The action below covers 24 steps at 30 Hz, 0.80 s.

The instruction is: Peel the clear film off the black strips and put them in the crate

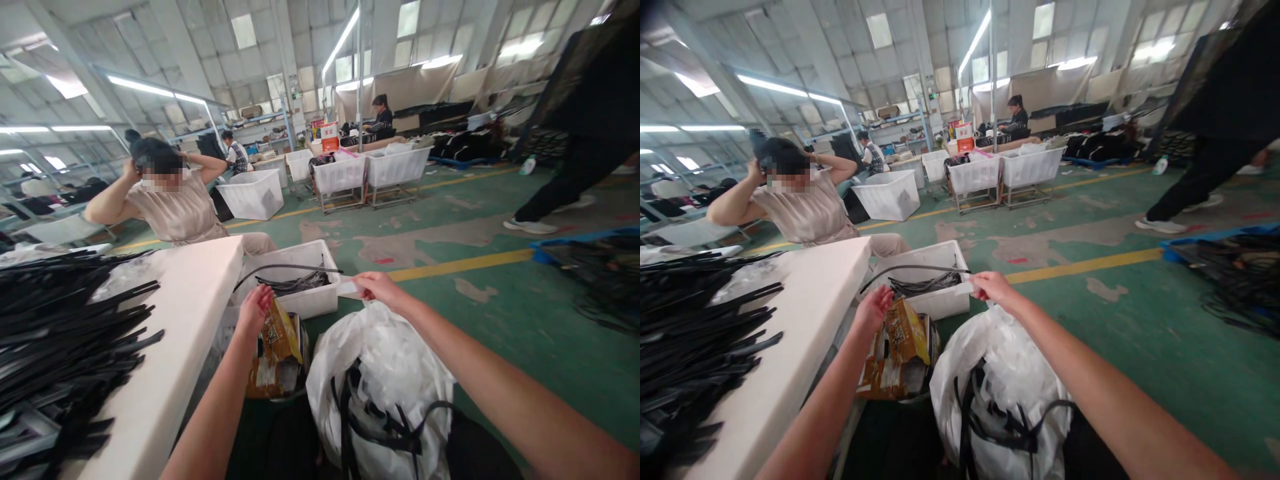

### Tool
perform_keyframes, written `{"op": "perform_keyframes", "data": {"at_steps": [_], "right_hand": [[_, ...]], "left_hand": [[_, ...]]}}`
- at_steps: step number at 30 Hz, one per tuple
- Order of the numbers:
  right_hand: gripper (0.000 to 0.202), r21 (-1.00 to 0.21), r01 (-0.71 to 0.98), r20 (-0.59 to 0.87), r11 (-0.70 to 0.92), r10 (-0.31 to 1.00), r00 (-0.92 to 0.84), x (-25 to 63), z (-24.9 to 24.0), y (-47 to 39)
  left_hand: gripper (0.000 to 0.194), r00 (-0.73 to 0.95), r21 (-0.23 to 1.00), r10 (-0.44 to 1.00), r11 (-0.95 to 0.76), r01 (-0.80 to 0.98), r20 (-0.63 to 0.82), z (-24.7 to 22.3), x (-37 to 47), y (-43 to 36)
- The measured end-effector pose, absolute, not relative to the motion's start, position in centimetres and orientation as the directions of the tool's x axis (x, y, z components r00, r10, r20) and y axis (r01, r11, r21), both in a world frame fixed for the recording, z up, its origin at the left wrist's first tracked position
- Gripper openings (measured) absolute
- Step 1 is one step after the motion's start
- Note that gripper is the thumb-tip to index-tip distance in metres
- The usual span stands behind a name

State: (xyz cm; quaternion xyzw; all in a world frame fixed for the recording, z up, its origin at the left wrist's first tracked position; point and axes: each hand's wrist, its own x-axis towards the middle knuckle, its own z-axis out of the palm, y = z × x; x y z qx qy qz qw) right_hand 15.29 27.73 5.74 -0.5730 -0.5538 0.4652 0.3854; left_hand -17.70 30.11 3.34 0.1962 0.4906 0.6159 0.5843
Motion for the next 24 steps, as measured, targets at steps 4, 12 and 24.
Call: {"op": "perform_keyframes", "data": {"at_steps": [4,12,24], "right_hand": [[0.024,-0.97,0.229,-0.128,-0.078,0.969,-0.211,14.7,5.9,22.7],[0.022,-0.935,0.341,-0.081,0.101,0.874,-0.479,13.7,7.6,13.7],[0.02,-0.542,0.568,-0.032,0.619,0.661,-0.75,9.5,8.2,10.6]], "left_hand": [[0.028,0.086,0.916,0.963,0.269,-0.297,-0.255,1.0,-11.6,23.9],[0.035,0.383,0.981,0.916,0.169,-0.096,-0.12,2.2,-7.2,13.6],[0.032,0.492,0.905,0.795,0.424,-0.032,-0.355,0.7,-9.6,5.8]]}}
